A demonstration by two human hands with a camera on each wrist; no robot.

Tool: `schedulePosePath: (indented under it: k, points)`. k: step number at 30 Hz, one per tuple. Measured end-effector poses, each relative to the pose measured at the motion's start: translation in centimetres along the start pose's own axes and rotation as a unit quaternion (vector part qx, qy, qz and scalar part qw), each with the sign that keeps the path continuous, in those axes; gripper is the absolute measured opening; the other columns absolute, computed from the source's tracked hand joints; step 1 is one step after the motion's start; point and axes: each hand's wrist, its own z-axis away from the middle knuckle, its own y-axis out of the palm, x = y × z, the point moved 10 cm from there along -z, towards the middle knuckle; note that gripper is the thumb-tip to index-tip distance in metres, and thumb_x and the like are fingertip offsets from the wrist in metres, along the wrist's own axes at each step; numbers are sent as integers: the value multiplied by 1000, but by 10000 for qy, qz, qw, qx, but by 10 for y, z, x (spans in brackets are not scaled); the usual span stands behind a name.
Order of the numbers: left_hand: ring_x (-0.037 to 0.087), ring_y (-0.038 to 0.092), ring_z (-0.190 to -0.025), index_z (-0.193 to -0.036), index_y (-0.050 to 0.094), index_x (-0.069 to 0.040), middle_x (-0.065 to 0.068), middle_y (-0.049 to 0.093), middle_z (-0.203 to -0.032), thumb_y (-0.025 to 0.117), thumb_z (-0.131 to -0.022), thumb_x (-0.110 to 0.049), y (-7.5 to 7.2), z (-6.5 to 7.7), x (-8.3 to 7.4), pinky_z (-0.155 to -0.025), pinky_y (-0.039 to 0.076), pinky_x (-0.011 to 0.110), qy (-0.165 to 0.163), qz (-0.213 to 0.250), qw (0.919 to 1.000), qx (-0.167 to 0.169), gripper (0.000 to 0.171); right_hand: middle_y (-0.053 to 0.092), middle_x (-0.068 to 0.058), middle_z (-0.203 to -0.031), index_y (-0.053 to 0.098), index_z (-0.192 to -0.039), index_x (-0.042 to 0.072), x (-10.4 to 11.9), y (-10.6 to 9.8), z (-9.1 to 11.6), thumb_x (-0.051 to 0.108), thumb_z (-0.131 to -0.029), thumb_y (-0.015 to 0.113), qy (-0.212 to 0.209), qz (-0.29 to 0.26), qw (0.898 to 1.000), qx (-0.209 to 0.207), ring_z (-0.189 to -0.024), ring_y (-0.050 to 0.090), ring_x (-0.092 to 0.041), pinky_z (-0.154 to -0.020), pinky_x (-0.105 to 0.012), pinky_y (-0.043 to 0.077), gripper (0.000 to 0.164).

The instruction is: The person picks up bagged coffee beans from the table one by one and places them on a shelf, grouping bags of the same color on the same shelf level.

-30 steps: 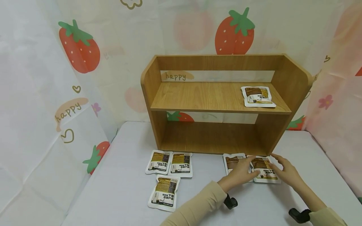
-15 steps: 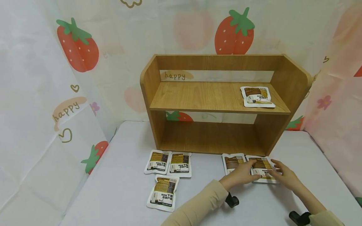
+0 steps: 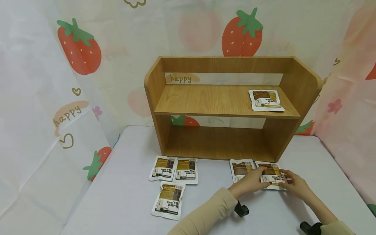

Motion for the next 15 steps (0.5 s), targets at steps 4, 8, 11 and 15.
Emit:
schedulePosePath:
  k: [4, 8, 11, 15]
  points:
    - [7, 51, -116, -134, 47, -10, 0, 55, -129, 66, -86, -20, -6, -1, 1, -92, 40, 13, 122, 129, 9991, -384, 53, 51, -41, -109, 42, -127, -12, 0, -1, 1, 13, -82, 69, 78, -62, 9999, -10, -91, 60, -48, -74, -50, 51, 58]
    - [7, 53, -111, -128, 54, -11, 0, 58, -124, 69, -81, -10, -15, -1, 2, -88, 41, 12, 266, 408, 9952, -844, 50, 50, -40, -112, 40, -130, -10, 1, -2, 1, 16, -83, 69, 131, -224, 9997, -25, -94, 60, -47, -72, -46, 52, 61]
    - [9, 53, -111, -126, 57, -12, 0, 59, -122, 71, -80, -6, -21, 0, 5, -88, 41, 12, 307, 657, 9913, -1095, 48, 51, -39, -113, 40, -131, -9, 5, -3, 1, 16, -82, 70, 75, -338, 9994, -76, -94, 60, -45, -72, -45, 52, 62]
    - [11, 54, -101, -123, 59, -13, 2, 58, -117, 72, -78, -4, -27, 3, 13, -78, 42, 12, 229, 1056, 9853, -1321, 47, 51, -38, -113, 41, -131, -9, 10, -3, 1, 15, -81, 71, -14, -400, 9991, -110, -94, 60, -43, -73, -45, 52, 63]
